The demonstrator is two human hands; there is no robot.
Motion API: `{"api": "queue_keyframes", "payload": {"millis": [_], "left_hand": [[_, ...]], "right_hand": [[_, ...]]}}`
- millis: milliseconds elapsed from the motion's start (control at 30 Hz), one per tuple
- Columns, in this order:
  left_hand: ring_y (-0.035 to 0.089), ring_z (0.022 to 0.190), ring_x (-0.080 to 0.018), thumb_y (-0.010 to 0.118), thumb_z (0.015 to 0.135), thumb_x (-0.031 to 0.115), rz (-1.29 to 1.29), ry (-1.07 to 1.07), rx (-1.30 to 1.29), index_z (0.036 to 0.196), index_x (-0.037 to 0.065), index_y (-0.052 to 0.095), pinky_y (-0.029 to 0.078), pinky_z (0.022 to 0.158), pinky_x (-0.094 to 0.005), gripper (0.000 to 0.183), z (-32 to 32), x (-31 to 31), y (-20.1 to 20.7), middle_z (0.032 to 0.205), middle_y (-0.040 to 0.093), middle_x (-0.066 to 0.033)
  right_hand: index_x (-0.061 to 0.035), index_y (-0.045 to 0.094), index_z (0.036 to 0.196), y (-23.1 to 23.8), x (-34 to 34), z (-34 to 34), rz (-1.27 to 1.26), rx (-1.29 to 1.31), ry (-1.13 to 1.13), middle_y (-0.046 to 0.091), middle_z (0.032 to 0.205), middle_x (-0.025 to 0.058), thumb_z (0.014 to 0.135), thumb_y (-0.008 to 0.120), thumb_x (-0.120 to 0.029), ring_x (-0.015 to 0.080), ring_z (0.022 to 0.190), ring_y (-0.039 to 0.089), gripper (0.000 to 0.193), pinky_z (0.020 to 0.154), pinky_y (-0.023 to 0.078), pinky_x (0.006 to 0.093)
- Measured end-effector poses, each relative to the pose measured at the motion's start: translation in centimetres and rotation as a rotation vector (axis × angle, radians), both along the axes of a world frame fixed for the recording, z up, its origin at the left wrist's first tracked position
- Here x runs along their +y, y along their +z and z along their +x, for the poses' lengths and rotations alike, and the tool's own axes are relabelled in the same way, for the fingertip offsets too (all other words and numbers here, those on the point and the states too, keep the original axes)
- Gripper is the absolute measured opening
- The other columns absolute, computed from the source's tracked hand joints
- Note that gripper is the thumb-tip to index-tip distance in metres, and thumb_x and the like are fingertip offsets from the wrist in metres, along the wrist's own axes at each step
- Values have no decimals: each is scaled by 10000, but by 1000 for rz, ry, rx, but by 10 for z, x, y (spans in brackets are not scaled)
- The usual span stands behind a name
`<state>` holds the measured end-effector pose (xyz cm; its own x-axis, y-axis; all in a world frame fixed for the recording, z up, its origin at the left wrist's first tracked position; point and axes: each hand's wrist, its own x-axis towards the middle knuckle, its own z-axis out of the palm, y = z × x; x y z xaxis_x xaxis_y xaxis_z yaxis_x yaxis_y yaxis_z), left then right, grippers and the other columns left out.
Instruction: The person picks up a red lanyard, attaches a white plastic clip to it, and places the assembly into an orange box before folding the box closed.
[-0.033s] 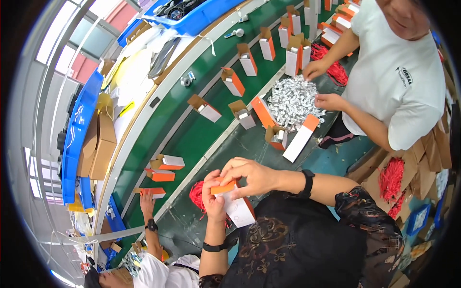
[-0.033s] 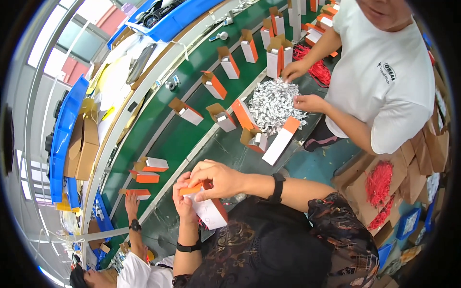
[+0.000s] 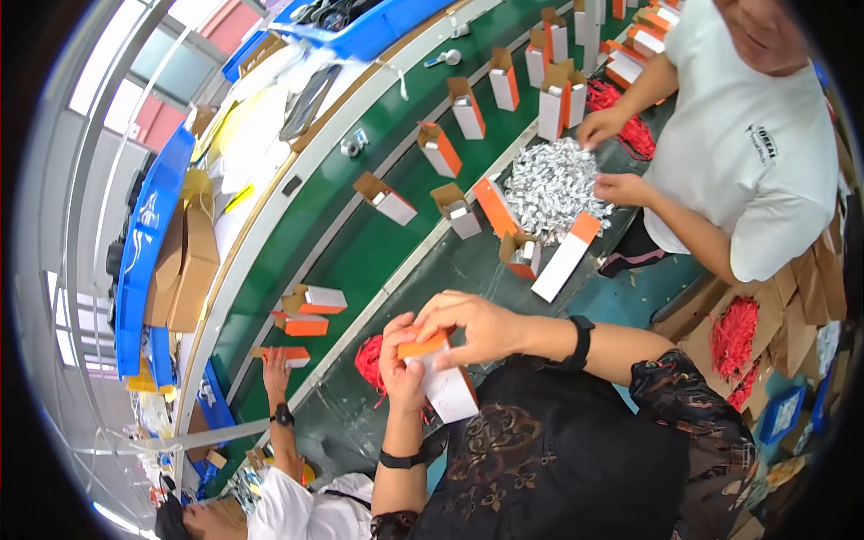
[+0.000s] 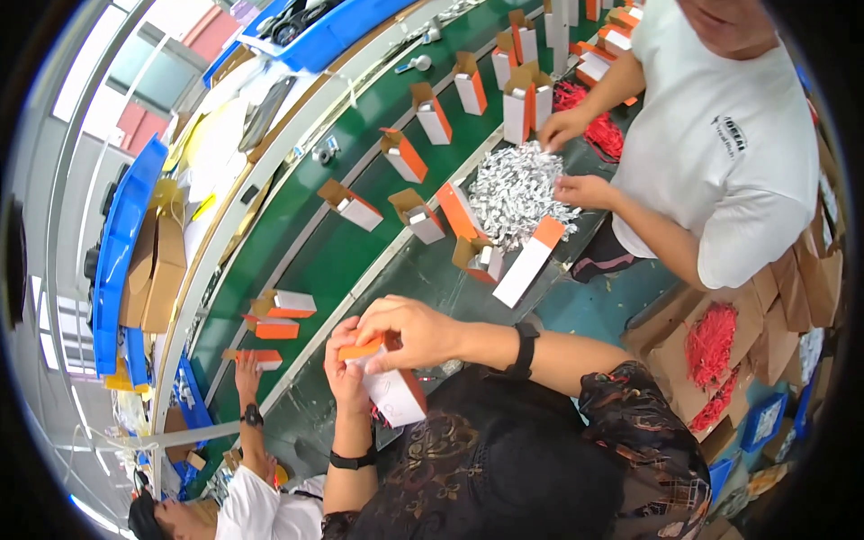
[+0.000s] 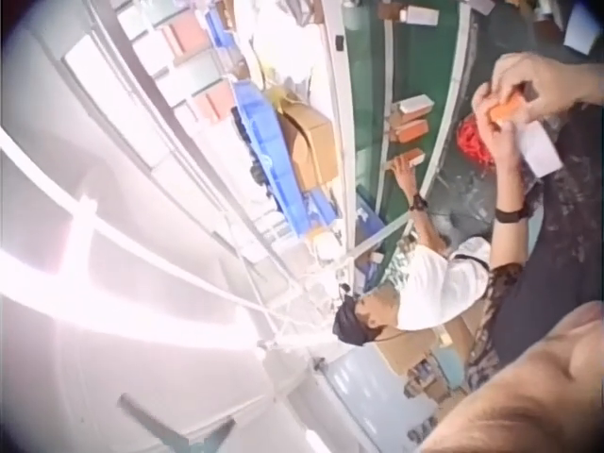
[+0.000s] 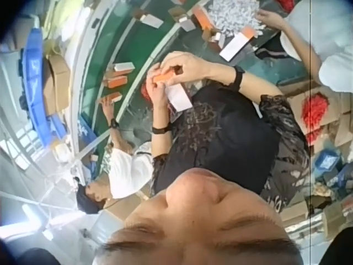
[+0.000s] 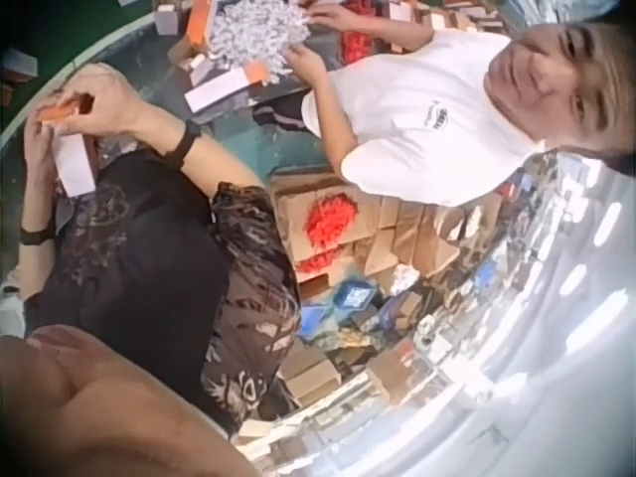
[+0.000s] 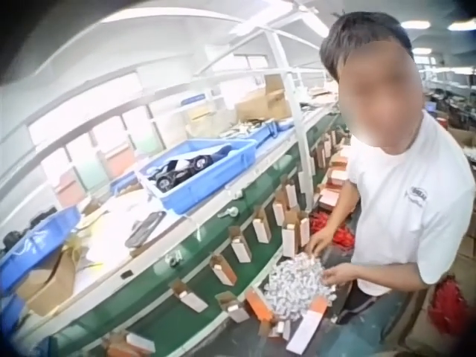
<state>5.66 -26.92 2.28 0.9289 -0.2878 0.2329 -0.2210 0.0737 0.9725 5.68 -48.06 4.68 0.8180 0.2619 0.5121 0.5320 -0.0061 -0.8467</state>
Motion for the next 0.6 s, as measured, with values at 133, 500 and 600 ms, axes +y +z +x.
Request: {"api": "queue_keyframes", "payload": {"millis": [133, 500, 600], "left_hand": [[560, 1182, -230, 638, 954, 412, 7, -52, 124, 1234, -12, 569, 440, 1017, -367, 513, 0, -19, 14, 1282, 581, -143], [479, 1324, -239, 756, 805, 0, 61, -206, 153, 1481, 7, 352, 392, 1108, -374, 788, -11, -36, 34, 1457, 457, -151], [465, 1338, -240, 740, 800, -45, 23, -200, 231, 1450, -6, 413, 390, 1112, -373, 729, -6, -33, 26, 1464, 443, -159]], "right_hand": [[-34, 707, 1034, 14, -14, -6, -60, 244, 0, 670, 1111, 138, 818, 753, -168, 268, 1035, 645, 259, 909, 505, 366], [-38, 702, 1198, 10, -38, -2, 43, 461, 137, 662, 1147, 128, 879, 694, -65, 208, 1104, 626, 321, 962, 487, 311], [-51, 716, 1177, -1, -40, -2, 82, 413, 124, 672, 1134, 127, 871, 692, -85, 211, 1051, 642, 309, 922, 498, 319]]}}
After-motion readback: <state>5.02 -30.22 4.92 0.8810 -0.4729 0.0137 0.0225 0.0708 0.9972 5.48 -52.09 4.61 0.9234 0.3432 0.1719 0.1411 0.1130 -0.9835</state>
